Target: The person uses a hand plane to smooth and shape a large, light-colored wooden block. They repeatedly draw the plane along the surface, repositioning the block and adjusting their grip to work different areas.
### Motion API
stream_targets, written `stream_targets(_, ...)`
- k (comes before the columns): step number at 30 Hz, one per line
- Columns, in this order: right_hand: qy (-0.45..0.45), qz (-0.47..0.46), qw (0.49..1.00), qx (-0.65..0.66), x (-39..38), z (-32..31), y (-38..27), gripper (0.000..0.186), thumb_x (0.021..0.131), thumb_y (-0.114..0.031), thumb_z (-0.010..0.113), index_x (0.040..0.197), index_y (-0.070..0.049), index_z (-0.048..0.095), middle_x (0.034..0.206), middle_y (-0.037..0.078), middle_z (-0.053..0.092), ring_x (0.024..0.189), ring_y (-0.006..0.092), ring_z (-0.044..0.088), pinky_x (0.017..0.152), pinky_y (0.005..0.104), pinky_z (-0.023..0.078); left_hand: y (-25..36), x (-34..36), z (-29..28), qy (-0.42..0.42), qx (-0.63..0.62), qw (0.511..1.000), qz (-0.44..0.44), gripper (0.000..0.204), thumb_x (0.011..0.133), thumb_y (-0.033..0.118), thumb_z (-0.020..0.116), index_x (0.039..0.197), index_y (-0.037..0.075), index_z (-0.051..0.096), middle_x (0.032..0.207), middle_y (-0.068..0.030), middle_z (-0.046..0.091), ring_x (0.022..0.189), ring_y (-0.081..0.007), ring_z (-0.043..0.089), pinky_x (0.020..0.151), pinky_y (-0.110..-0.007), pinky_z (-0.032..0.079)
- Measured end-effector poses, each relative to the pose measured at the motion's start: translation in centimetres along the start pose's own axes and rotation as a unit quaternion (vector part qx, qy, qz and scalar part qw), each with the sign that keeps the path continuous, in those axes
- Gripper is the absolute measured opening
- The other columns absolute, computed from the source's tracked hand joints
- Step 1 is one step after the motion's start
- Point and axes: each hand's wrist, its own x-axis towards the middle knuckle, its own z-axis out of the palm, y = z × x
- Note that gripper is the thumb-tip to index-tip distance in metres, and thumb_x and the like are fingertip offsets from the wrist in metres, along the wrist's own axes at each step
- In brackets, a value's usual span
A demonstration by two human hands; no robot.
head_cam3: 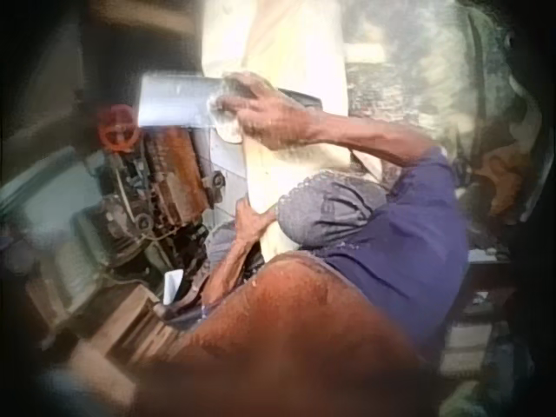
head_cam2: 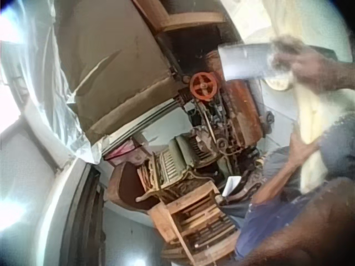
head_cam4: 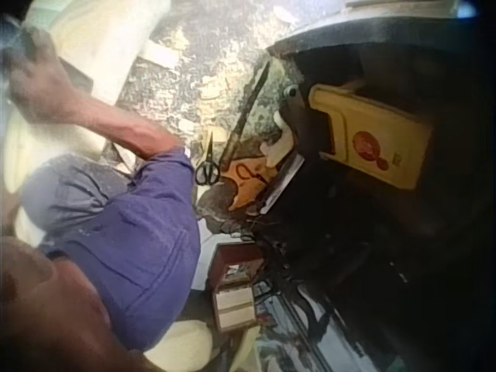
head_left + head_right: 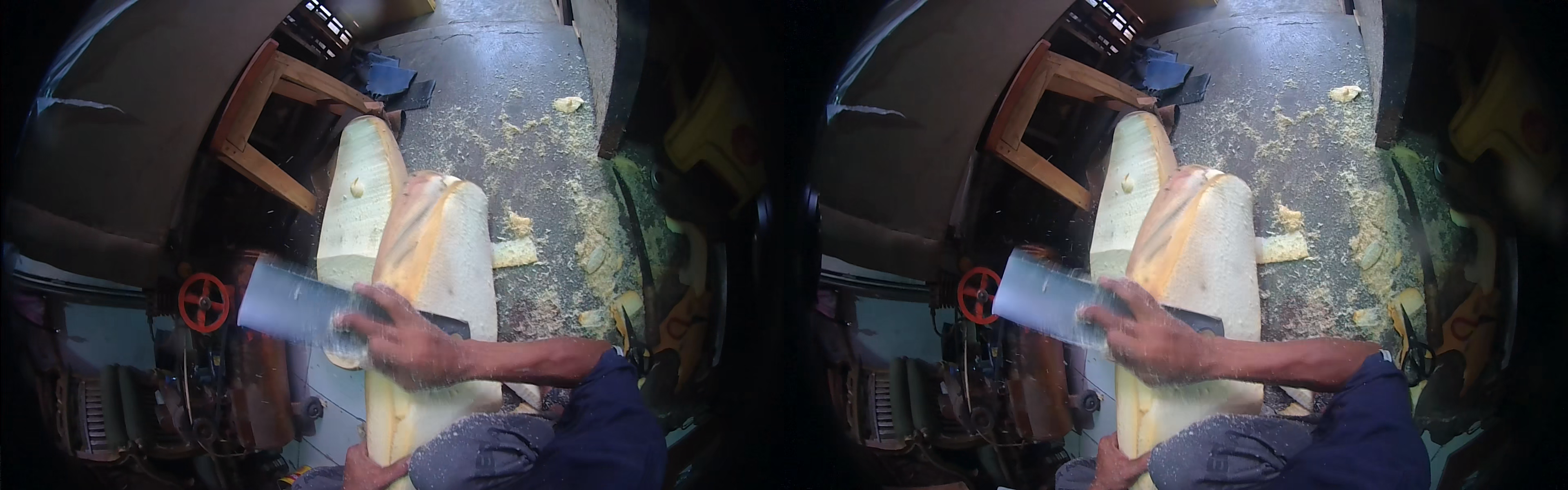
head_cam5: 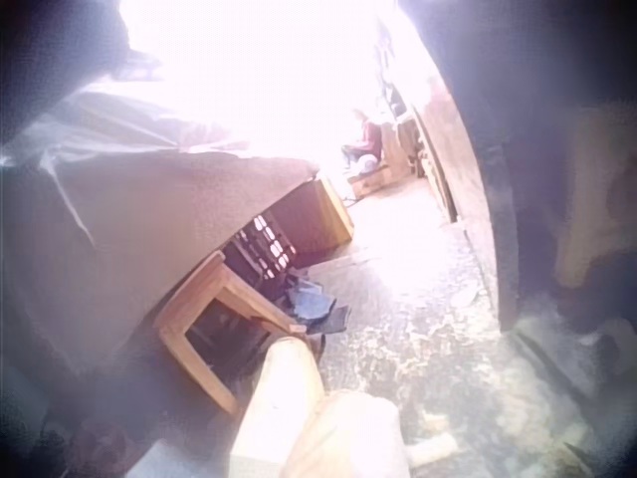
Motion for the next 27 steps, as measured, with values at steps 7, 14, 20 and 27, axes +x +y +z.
stream_targets(7, 0.001, -0.168, 0.923, 0.346, -6.5, -0.3, -1.9, 0.037, 0.109, -0.02, 0.051, 0.141, -0.001, 0.054, 0.138, 0.019, 0.06, 0.122, 0.0335, 0.065, 0.104, 0.0475, 0.055, -1.2, -0.2, 0.4, -0.008, -0.034, 0.999, -0.015, 0.057, 0.082, 0.034, 0.091, 0.12, -0.004, 0.074, 0.107, -0.0176, 0.08, 0.098, -0.0229, 0.077, 0.086, -0.038, 0.06)
stream_targets(14, -0.05, -0.138, 0.904, 0.401, -7.8, -0.5, -1.8, 0.043, 0.109, -0.02, 0.053, 0.147, 0.0, 0.051, 0.148, 0.02, 0.057, 0.132, 0.0325, 0.06, 0.107, 0.0478, 0.054, -2.9, -0.4, 0.6, -0.01, -0.025, 0.998, -0.055, 0.054, 0.082, 0.032, 0.091, 0.118, -0.005, 0.074, 0.106, -0.0166, 0.081, 0.094, -0.0207, 0.077, 0.084, -0.037, 0.061)
stream_targets(20, -0.026, -0.214, 0.91, 0.355, -6.0, 0.0, -1.2, 0.042, 0.107, -0.02, 0.057, 0.144, -0.002, 0.054, 0.148, 0.02, 0.054, 0.14, 0.0326, 0.048, 0.112, 0.0495, 0.042, -4.8, 0.0, 0.7, 0.019, 0.01, 0.999, -0.027, 0.055, 0.081, 0.031, 0.093, 0.118, -0.005, 0.074, 0.105, -0.0164, 0.08, 0.093, -0.0212, 0.077, 0.082, -0.038, 0.061)
stream_targets(27, -0.016, -0.008, 0.871, 0.491, -2.3, 0.4, 0.1, 0.033, 0.109, -0.018, 0.052, 0.138, -0.002, 0.055, 0.136, 0.017, 0.063, 0.123, 0.0281, 0.067, 0.094, 0.0393, 0.062, -4.5, 0.3, 0.6, 0.012, -0.047, 0.999, -0.019, 0.055, 0.081, 0.032, 0.093, 0.118, -0.004, 0.074, 0.106, -0.0153, 0.08, 0.093, -0.021, 0.076, 0.083, -0.037, 0.061)
